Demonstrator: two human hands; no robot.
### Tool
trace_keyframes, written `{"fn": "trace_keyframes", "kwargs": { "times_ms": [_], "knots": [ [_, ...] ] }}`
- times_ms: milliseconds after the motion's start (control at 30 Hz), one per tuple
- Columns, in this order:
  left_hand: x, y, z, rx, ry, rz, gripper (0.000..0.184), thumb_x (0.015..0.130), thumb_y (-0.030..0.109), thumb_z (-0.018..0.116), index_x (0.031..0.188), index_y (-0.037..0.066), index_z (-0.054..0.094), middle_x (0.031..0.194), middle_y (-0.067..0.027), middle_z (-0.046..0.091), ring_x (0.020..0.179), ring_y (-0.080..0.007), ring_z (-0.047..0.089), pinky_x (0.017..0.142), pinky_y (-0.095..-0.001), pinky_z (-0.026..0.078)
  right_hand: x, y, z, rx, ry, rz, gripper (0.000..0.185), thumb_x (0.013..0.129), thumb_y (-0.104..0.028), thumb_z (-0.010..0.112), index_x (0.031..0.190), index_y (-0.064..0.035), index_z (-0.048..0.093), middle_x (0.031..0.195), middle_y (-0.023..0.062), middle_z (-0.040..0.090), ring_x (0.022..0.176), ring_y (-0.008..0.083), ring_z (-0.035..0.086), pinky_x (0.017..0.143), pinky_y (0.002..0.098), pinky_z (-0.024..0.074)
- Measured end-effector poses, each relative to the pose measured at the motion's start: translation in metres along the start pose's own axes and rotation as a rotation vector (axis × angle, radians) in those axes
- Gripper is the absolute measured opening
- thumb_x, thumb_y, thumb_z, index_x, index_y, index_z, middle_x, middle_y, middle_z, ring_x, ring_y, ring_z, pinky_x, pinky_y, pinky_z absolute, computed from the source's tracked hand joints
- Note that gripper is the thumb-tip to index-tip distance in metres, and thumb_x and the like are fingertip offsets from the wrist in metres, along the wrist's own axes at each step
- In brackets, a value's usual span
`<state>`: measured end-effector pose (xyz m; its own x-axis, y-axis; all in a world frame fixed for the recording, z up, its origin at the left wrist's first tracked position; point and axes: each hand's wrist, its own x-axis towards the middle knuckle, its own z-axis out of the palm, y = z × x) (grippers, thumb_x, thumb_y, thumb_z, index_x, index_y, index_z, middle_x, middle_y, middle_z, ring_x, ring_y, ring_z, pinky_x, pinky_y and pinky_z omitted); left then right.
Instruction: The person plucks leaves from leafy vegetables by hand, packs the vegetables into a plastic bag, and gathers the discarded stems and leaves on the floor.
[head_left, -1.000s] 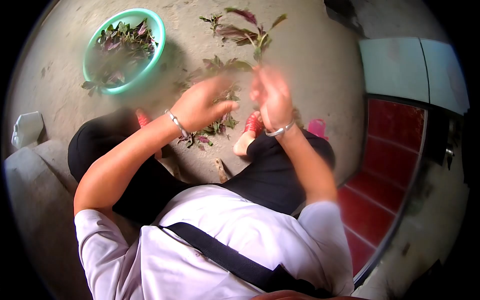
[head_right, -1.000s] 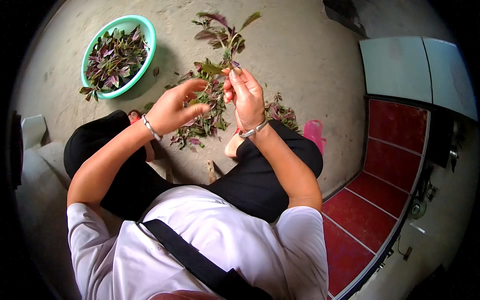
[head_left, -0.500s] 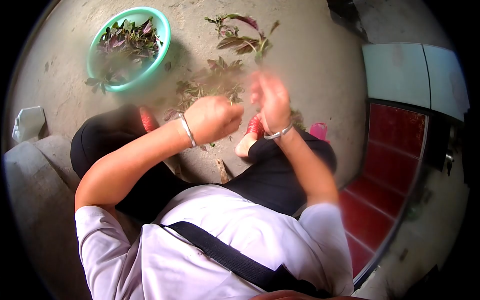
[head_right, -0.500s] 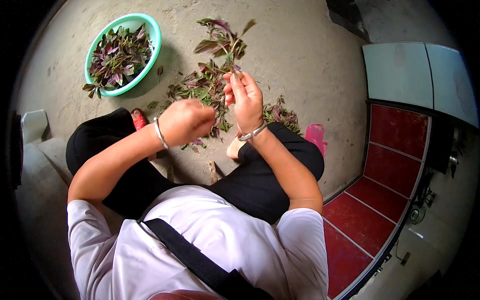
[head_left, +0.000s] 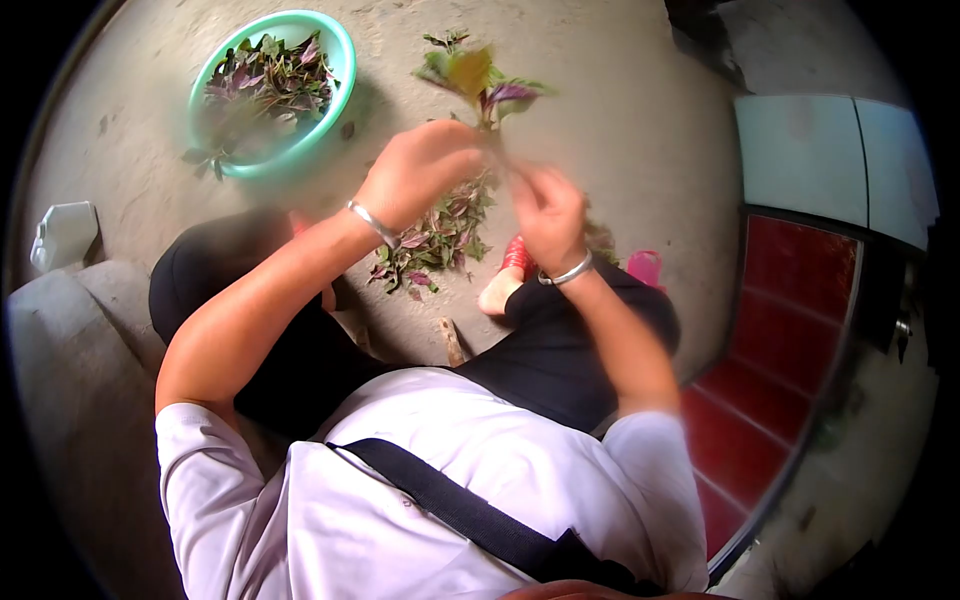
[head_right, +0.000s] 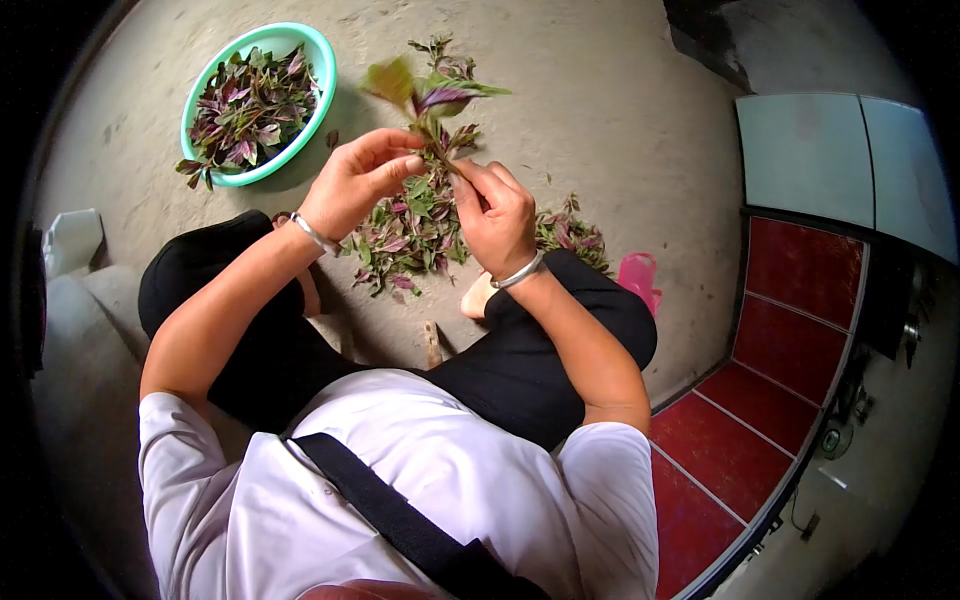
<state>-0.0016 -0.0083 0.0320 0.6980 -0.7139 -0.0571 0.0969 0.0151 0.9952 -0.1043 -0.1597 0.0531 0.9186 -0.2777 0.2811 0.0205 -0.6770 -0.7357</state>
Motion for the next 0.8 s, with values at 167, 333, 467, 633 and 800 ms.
{"fn": "trace_keyframes", "kwargs": {
  "times_ms": [167,333,467,633,800],
  "knots": [
    [-0.004,0.016,-0.002,-0.222,0.012,-0.259,0.02,0.087,0.021,0.052,0.093,0.002,0.054,0.083,-0.0027,0.061,0.065,-0.0051,0.05,0.062,-0.019,0.045,-0.002,-0.004,0.001,-0.092,-0.024,-0.044,0.017,0.076,-0.004,0.059,0.093,-0.0068,0.061,0.064,0.0082,0.05,0.052,0.0215,0.051,0.049,0.0305,0.0401],
    [-0.001,0.012,-0.005,-0.438,-0.081,-0.444,0.026,0.088,0.028,0.048,0.086,0.003,0.055,0.077,-0.0029,0.06,0.061,-0.0057,0.05,0.057,-0.0191,0.042,0.0,-0.001,0.003,-0.146,0.036,-0.138,0.019,0.073,-0.001,0.06,0.091,-0.0061,0.061,0.066,0.0092,0.051,0.055,0.0239,0.053,0.05,0.0322,0.042],
    [-0.003,0.017,-0.005,-0.608,-0.219,-0.522,0.03,0.089,0.03,0.046,0.084,0.003,0.058,0.073,-0.0011,0.058,0.06,-0.0058,0.049,0.055,-0.0175,0.04,0.001,-0.001,0.003,-0.205,0.037,-0.191,0.02,0.071,0.001,0.059,0.091,-0.0056,0.061,0.066,0.0095,0.051,0.056,0.0262,0.054,0.05,0.0335,0.043],
    [-0.004,0.011,-0.003,-0.511,-0.3,-0.499,0.025,0.086,0.025,0.049,0.085,0.002,0.058,0.07,-0.0002,0.055,0.061,-0.0067,0.05,0.057,-0.018,0.04,-0.004,0.015,-0.001,-0.445,-0.036,-0.338,0.023,0.071,0.002,0.057,0.091,-0.0072,0.062,0.066,0.0099,0.05,0.055,0.0267,0.053,0.049,0.0334,0.0427],
    [-0.008,0.023,-0.005,-0.353,-0.311,-0.404,0.02,0.084,0.022,0.054,0.089,0.003,0.055,0.07,-0.001,0.052,0.064,-0.0101,0.052,0.059,-0.0224,0.043,0.003,0.002,-0.004,-0.246,0.031,-0.227,0.023,0.071,0.003,0.056,0.091,-0.0077,0.062,0.065,0.0091,0.049,0.052,0.0247,0.052,0.047,0.0316,0.0414]
  ]
}}
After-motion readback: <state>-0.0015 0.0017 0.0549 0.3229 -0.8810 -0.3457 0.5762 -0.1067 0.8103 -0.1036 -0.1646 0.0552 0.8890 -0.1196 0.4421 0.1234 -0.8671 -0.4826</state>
